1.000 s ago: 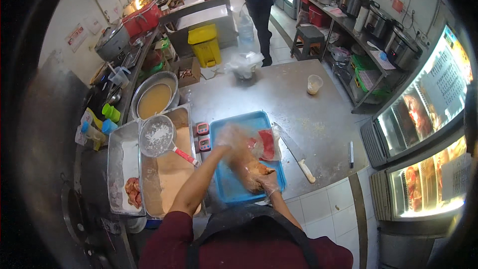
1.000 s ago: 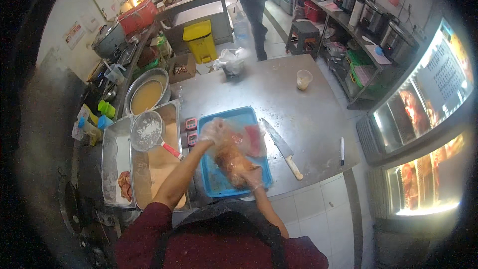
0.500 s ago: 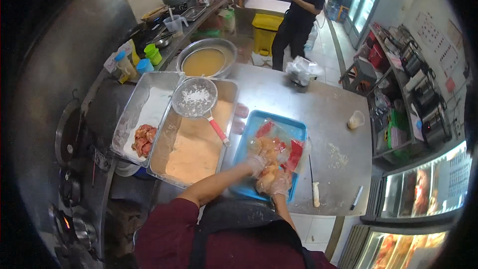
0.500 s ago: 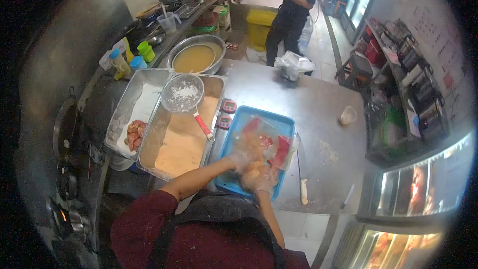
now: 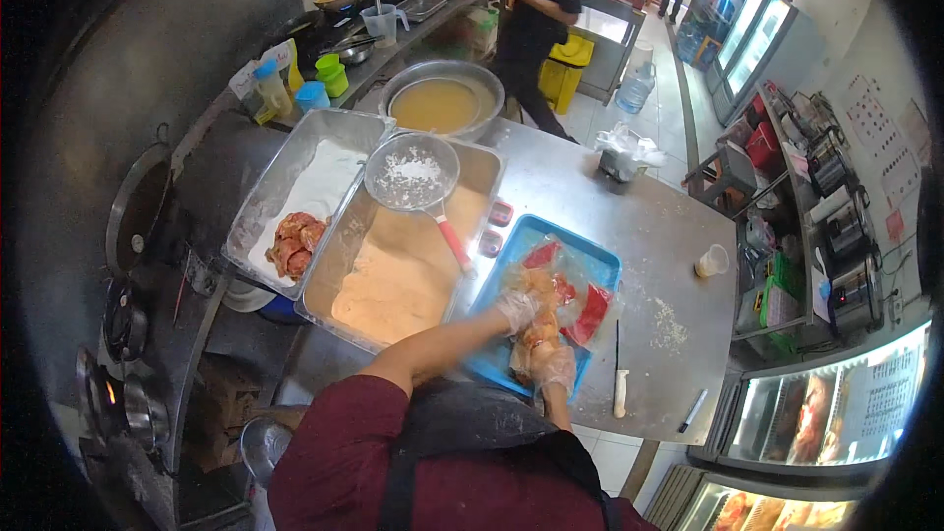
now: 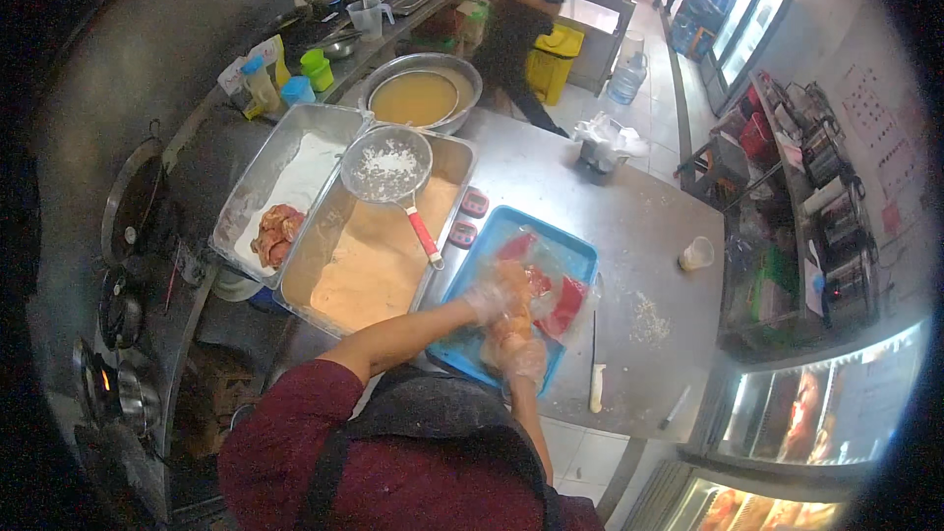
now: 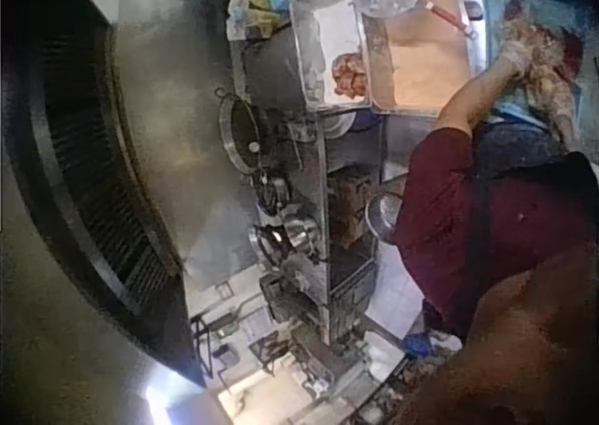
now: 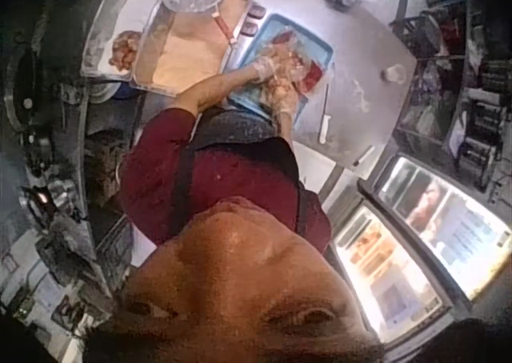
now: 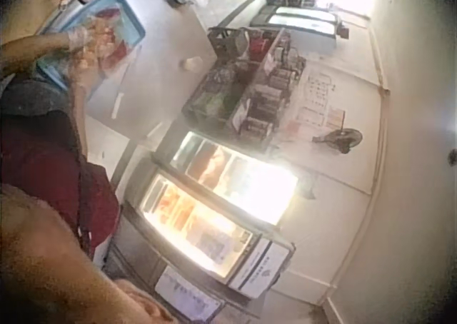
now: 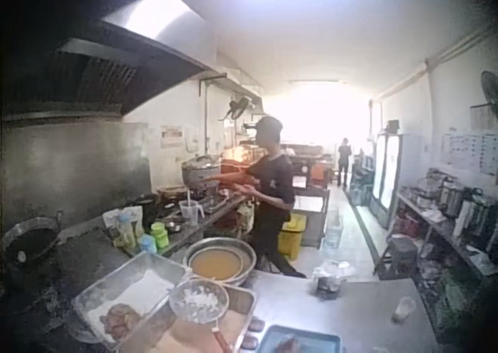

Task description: The person prepares pieces of raw chicken by hand, dipping them individually into a tray of flour and then placing them into a separate container.

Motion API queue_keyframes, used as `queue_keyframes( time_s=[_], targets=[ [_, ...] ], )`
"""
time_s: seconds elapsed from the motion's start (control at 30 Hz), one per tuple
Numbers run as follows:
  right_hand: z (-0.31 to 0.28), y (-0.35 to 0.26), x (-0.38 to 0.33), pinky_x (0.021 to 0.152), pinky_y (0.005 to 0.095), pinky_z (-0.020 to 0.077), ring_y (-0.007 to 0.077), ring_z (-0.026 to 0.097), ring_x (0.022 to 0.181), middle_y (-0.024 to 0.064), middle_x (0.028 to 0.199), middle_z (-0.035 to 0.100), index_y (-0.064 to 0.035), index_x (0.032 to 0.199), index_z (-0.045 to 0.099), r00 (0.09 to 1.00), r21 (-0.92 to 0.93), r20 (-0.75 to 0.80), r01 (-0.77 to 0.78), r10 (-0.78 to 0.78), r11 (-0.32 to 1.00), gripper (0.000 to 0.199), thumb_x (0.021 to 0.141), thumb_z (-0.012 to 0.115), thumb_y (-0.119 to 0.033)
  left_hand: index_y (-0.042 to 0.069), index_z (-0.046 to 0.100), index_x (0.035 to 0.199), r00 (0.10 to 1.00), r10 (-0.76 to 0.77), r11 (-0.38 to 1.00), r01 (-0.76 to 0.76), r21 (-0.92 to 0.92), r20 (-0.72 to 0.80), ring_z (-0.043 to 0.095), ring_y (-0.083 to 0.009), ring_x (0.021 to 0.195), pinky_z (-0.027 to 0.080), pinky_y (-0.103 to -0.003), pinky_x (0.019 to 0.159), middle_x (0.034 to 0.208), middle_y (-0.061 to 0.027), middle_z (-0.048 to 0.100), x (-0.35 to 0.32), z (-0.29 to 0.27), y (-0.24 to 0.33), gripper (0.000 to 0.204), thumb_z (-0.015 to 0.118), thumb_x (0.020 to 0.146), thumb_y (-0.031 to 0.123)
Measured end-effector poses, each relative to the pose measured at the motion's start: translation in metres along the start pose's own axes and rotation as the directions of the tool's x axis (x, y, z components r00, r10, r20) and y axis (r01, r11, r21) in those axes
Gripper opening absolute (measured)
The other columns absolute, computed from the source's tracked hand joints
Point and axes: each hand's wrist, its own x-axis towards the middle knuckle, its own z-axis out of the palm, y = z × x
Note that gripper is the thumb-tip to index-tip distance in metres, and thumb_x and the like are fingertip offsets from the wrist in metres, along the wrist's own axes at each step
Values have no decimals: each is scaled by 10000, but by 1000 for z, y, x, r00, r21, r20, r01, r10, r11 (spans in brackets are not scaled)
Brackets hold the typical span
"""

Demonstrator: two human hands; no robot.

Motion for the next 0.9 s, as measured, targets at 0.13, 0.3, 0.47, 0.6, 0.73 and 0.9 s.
queue_keyframes(
  time_s=[0.13,0.3,0.47,0.6,0.73,0.9],
  targets=[
    [29,38,2,680,465,541,393,679,799,221,760,674,24,845,676,972,16,42,-233,232,972,499,808,649,-473,152,488,1354,974,-63,997,72,-34,215,511,-332,1251,433,-526,982,1348,-174,515,-6,-55,25,448,483,908,197],
    [56,25,13,694,462,540,396,672,824,202,697,646,-3,759,668,890,277,-455,165,-22,947,432,816,657,-431,176,514,1336,979,-150,978,167,-121,140,519,-331,1238,429,-521,971,1327,-151,529,-2,-51,37,420,446,927,245],
    [71,25,27,717,460,525,391,665,823,184,748,667,-27,769,687,959,-18,-190,210,-210,978,369,814,645,-391,221,543,1304,977,-89,993,103,64,-195,503,-345,1245,421,-539,969,1349,-141,512,-14,3,-2,384,416,945,271],
    [18,3,10,723,457,515,384,666,811,219,790,675,-15,805,696,978,178,-103,-160,180,971,374,804,641,-385,244,551,1292,989,-140,990,141,-15,50,472,-355,1272,408,-539,986,1357,-140,502,-12,-33,22,372,387,962,296],
    [19,50,11,721,457,514,389,668,803,236,813,678,-8,860,702,948,218,11,-311,317,925,411,766,671,-408,236,547,1299,982,-112,979,135,-151,150,460,-356,1288,386,-534,1017,1372,-144,490,-12,-77,39,382,362,972,311],
    [45,53,-3,659,381,505,314,652,679,189,720,667,-11,830,695,994,324,92,-87,60,942,341,736,729,-338,248,530,1317,929,-366,917,352,-186,-48,529,-349,1228,382,-512,1031,1362,-161,514,-25,27,-37,384,350,980,286]
  ],
)
